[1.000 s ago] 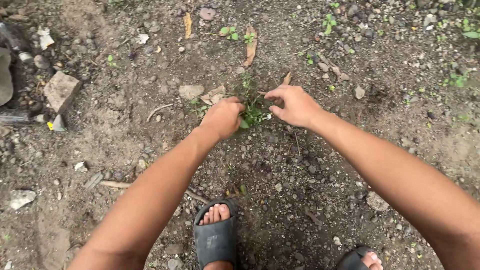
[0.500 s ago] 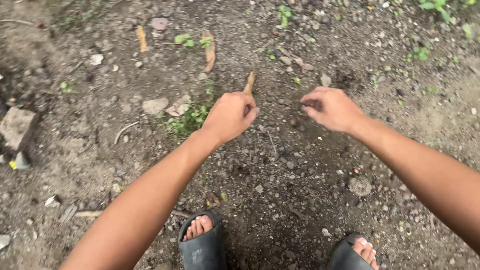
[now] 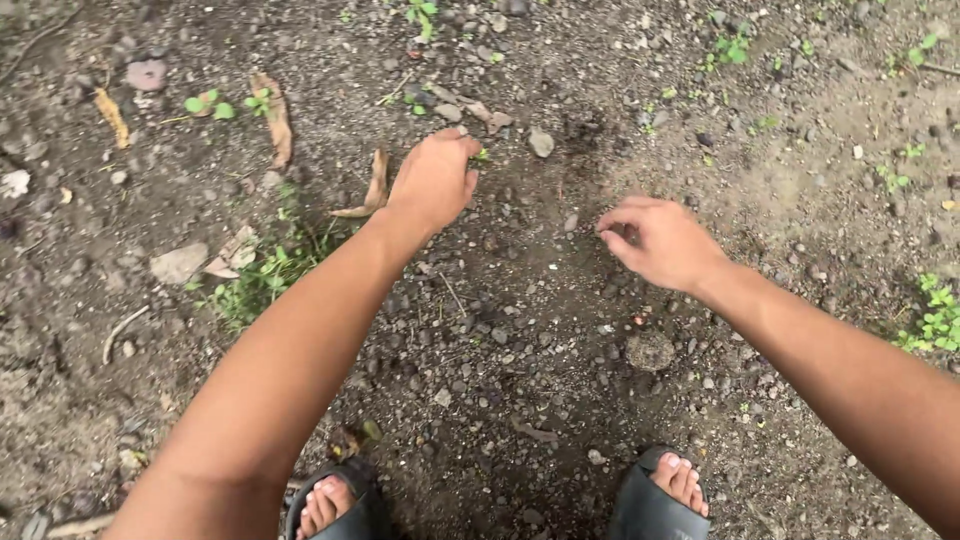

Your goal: Pulling small weeds from the dirt ground by hand.

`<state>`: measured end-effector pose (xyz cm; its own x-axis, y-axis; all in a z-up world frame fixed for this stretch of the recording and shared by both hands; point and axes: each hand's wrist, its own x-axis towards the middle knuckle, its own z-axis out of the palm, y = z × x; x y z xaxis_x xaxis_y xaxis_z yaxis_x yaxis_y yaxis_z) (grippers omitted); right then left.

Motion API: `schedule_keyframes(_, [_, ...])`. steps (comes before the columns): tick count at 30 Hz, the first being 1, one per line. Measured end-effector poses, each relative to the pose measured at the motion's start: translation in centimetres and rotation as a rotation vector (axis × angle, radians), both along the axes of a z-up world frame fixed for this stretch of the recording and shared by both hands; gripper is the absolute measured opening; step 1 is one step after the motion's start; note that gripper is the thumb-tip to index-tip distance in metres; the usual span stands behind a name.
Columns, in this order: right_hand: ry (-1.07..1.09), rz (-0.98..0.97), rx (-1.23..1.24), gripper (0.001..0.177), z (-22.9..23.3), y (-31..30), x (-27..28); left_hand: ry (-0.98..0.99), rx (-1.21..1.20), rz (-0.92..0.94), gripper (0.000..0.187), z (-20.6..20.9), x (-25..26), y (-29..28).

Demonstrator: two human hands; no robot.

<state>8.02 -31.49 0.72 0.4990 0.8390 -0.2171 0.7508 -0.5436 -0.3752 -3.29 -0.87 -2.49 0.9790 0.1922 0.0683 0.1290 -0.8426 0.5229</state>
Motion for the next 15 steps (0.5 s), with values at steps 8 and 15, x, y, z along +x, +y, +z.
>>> schedule_keyframes(8, [0.118,-0.106,0.031,0.022,0.0,0.9,-0.1,0.121,0.250,-0.132,0.022,-2.2,2.7,-1.1])
schedule_keyframes(15, [0.190,-0.242,0.056,0.023,2.0,0.9,0.7,0.083,0.455,-0.287,0.027,-3.6,2.3,-0.4])
